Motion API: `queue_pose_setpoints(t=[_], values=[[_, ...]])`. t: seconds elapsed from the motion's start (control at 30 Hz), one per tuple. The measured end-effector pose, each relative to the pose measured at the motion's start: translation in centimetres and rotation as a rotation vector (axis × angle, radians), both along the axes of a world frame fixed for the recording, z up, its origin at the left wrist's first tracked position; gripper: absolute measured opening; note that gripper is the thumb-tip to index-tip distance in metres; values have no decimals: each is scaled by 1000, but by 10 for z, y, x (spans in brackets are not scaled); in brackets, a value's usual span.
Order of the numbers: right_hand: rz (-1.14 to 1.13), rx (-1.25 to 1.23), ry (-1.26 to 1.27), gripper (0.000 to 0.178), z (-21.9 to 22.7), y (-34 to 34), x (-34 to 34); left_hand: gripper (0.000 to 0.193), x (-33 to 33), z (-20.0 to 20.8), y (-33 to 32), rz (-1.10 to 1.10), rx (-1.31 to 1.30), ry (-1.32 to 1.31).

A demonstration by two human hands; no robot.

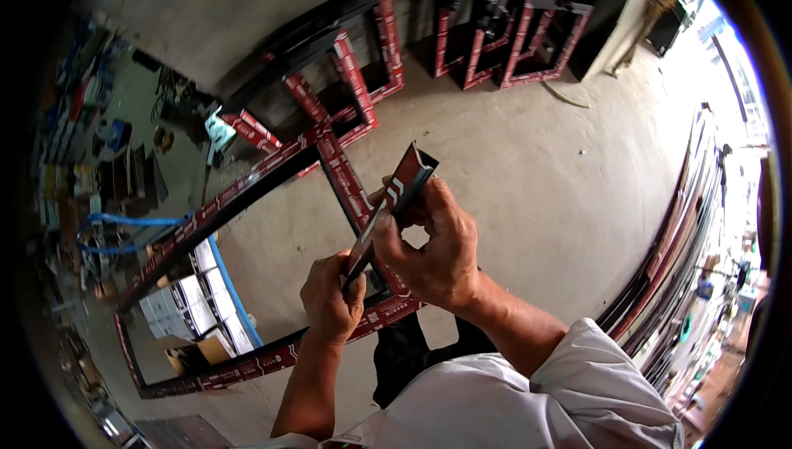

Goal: The person cuts a red aluminum profile with a miter saw, then fits the cut piece into a window frame on the floor. They measure the frame diagonally with a tape measure to check alignment, repeating the measurement after adjusting the frame.

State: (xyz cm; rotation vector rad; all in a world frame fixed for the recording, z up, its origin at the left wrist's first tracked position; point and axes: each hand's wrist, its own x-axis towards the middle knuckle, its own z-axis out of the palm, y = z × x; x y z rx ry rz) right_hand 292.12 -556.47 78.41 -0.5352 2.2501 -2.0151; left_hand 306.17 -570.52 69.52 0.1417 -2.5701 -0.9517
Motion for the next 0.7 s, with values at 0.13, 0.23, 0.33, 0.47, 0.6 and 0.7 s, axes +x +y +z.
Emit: queue_pose_setpoints(t=[0.13,0.23,0.33,0.47,0.6,0.7], values=[[-71,-130,23,32,28,95,-11,39,-24,47,70,-139,-38,-2],[-44,-208,43,29,65,177,-18,41,-32,58,129,-174,-76,42],[-165,-290,55,26,77,271,-34,41,-58,74,211,-217,-37,45],[-266,-350,51,26,89,414,-47,37,-100,91,330,-348,-78,94],[-365,-275,32,23,108,553,-57,41,-145,106,443,-517,-77,77],[-493,-141,55,16,100,641,-68,39,-189,112,512,-633,-88,30]])
